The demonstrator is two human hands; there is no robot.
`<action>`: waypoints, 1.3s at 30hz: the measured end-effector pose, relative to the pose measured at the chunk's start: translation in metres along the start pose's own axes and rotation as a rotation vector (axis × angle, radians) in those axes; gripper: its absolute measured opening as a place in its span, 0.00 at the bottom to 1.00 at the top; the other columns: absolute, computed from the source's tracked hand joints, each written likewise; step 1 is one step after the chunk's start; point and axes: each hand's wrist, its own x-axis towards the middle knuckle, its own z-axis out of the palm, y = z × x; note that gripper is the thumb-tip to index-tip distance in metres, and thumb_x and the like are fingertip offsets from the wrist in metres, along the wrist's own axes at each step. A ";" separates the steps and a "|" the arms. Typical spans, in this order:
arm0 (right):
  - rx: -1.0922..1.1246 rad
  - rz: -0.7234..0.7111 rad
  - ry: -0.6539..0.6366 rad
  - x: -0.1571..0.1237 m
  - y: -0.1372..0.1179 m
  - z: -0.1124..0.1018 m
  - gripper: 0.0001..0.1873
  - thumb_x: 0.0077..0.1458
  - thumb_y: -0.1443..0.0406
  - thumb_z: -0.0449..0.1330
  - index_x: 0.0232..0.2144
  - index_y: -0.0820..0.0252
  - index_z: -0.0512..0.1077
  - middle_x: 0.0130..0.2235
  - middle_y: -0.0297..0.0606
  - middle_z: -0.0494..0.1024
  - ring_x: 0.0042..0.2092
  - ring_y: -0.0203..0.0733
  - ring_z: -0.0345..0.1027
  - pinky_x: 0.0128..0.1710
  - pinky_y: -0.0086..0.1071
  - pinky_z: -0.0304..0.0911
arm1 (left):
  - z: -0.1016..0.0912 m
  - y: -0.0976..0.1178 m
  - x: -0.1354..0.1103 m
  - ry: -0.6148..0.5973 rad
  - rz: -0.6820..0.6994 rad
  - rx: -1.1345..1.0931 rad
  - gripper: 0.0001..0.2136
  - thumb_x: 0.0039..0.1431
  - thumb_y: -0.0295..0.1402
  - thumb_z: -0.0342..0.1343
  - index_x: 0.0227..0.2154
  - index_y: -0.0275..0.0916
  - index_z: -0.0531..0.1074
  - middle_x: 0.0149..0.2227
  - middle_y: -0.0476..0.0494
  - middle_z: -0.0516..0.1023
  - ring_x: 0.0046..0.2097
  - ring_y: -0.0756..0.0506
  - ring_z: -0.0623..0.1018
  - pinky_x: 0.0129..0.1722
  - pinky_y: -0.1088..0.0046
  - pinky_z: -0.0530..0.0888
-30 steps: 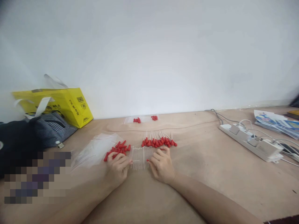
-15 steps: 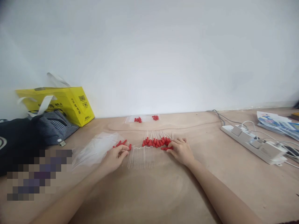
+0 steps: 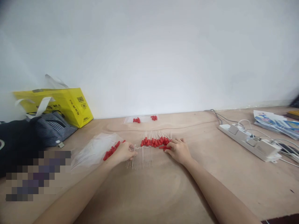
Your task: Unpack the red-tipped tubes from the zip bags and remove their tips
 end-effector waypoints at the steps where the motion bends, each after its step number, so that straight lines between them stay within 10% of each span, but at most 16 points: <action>1: 0.001 -0.002 -0.005 0.000 -0.001 0.000 0.06 0.48 0.60 0.59 0.24 0.55 0.71 0.27 0.32 0.74 0.32 0.38 0.61 0.33 0.33 0.45 | 0.001 -0.001 0.001 0.006 0.000 0.012 0.12 0.41 0.27 0.54 0.32 0.33 0.69 0.12 0.53 0.70 0.21 0.49 0.73 0.21 0.78 0.62; 12: 0.026 -0.002 0.031 0.001 -0.004 -0.001 0.11 0.52 0.58 0.55 0.23 0.55 0.72 0.25 0.32 0.74 0.30 0.37 0.61 0.33 0.33 0.44 | 0.011 0.020 0.022 0.178 0.157 0.097 0.10 0.49 0.39 0.52 0.30 0.38 0.69 0.29 0.46 0.75 0.33 0.47 0.74 0.30 0.75 0.64; 23: 0.067 0.010 0.099 0.002 -0.010 -0.002 0.15 0.54 0.60 0.52 0.21 0.57 0.71 0.22 0.34 0.72 0.29 0.37 0.59 0.34 0.33 0.45 | 0.034 0.034 0.031 0.261 0.197 0.140 0.10 0.50 0.36 0.51 0.18 0.37 0.67 0.21 0.46 0.71 0.27 0.47 0.72 0.26 0.73 0.63; 34: 0.121 -0.161 0.274 0.005 -0.071 0.009 0.15 0.52 0.64 0.54 0.44 0.58 0.67 0.40 0.40 0.72 0.42 0.41 0.61 0.43 0.37 0.49 | 0.013 -0.039 -0.038 0.571 0.758 0.207 0.05 0.53 0.31 0.48 0.25 0.38 0.67 0.26 0.47 0.69 0.31 0.48 0.69 0.34 0.71 0.67; 39: 0.138 -0.277 0.217 0.012 -0.093 0.022 0.09 0.53 0.65 0.53 0.38 0.55 0.69 0.30 0.33 0.74 0.38 0.38 0.61 0.48 0.42 0.42 | 0.019 -0.050 -0.047 0.599 0.815 0.220 0.07 0.55 0.31 0.47 0.27 0.37 0.68 0.26 0.47 0.69 0.31 0.49 0.68 0.34 0.72 0.67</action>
